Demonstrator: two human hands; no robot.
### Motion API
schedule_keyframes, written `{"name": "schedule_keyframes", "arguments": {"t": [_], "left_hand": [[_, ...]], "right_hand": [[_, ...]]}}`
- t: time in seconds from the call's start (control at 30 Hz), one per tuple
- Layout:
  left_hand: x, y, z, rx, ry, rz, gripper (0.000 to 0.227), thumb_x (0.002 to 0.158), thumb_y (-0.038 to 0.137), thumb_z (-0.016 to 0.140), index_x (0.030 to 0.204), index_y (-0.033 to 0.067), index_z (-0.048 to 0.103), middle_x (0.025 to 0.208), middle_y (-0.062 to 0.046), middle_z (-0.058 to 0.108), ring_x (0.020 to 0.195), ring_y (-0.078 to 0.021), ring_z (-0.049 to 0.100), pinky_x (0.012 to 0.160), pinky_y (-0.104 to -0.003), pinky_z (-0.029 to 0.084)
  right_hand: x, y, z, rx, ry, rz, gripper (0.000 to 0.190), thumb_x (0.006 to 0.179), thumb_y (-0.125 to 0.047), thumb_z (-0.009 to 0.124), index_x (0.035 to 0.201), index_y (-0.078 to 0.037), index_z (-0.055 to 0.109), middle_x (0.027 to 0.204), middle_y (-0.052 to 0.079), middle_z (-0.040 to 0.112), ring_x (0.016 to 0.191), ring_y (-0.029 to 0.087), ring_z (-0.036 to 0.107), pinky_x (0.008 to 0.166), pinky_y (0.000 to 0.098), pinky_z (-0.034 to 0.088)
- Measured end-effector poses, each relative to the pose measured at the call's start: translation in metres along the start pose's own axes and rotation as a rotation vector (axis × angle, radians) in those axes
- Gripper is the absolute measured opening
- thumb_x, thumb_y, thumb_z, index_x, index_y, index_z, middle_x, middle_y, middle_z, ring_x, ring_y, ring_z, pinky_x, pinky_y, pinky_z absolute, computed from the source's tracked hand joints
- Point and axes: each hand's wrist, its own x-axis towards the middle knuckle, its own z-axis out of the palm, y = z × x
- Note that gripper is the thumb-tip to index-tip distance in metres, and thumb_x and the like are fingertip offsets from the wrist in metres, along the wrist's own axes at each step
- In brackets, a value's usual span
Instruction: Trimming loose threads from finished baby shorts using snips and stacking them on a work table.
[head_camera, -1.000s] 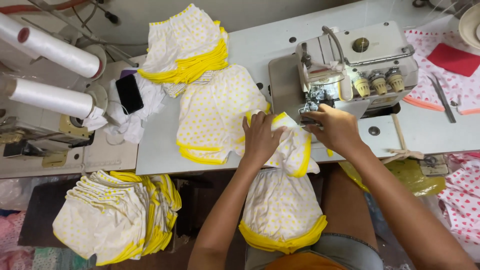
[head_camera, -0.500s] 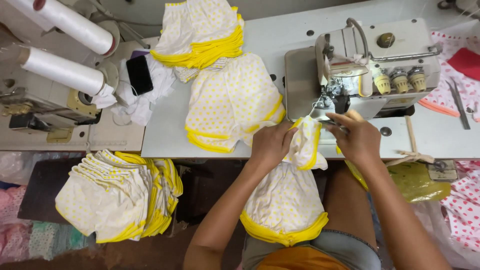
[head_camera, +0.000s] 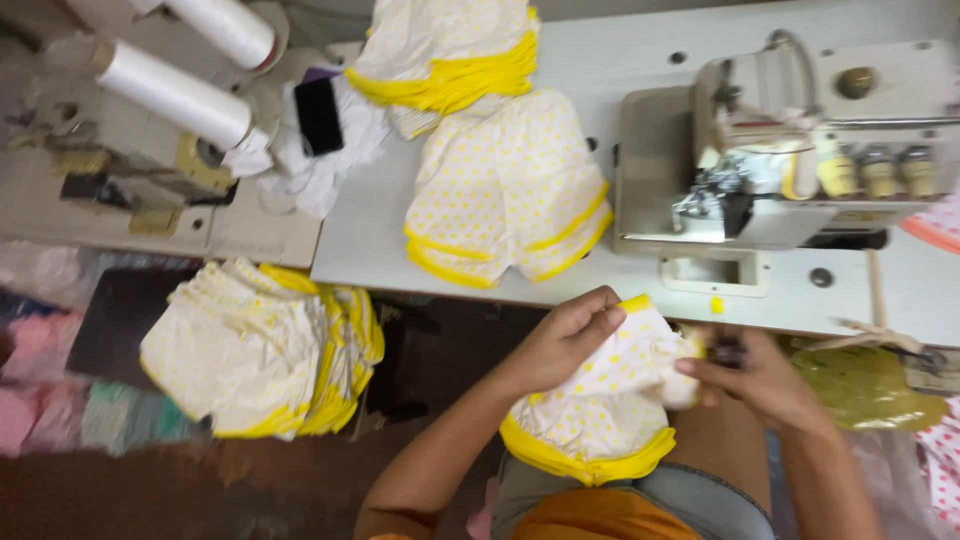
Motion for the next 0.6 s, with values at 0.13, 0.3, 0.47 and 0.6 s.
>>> {"name": "schedule_keyframes", "arguments": {"t": [0.13, 0.3, 0.47, 0.6], "left_hand": [[-0.029, 0.018, -0.083, 0.318, -0.364, -0.084, 0.079, 0.082, 0.037, 0.078, 0.148, 0.0037, 0.049, 0.147, -0.004, 0.055, 0.13, -0.0155, 0.052, 0.114, -0.03, 0.039], [-0.056, 0.076, -0.114, 0.909, 0.735, 0.441, 0.027, 0.084, -0.013, 0.063, 0.101, 0.0071, 0.066, 0.096, -0.009, 0.06, 0.094, -0.0285, 0.06, 0.085, -0.037, 0.048], [-0.054, 0.078, -0.139, 1.085, 0.95, 0.538, 0.034, 0.085, -0.012, 0.058, 0.106, 0.012, 0.07, 0.107, -0.007, 0.066, 0.101, -0.03, 0.056, 0.094, -0.043, 0.042], [-0.035, -0.014, -0.196, 1.072, 0.958, 0.336, 0.028, 0.084, -0.005, 0.075, 0.098, 0.0185, 0.075, 0.124, 0.0, 0.06, 0.126, -0.0295, 0.05, 0.1, -0.05, 0.041]], "right_hand": [[-0.012, -0.075, 0.025, -0.184, 0.139, -0.005, 0.027, 0.076, 0.0, 0.086, 0.098, 0.002, 0.07, 0.053, 0.024, 0.072, 0.046, 0.018, 0.058, 0.039, 0.0285, 0.037], [-0.008, -0.133, 0.087, -0.268, 0.406, -0.815, 0.014, 0.106, 0.014, 0.069, 0.111, 0.003, 0.074, 0.113, 0.017, 0.071, 0.105, 0.02, 0.065, 0.091, 0.0251, 0.049], [0.004, -0.158, 0.138, -0.197, 0.406, -1.029, 0.022, 0.1, 0.024, 0.059, 0.107, 0.007, 0.072, 0.114, 0.023, 0.069, 0.109, 0.03, 0.067, 0.102, 0.0358, 0.052], [0.088, -0.109, 0.151, -0.257, 0.459, -1.071, 0.025, 0.091, 0.017, 0.068, 0.098, -0.004, 0.08, 0.107, 0.015, 0.075, 0.088, 0.026, 0.067, 0.081, 0.0339, 0.05]]}}
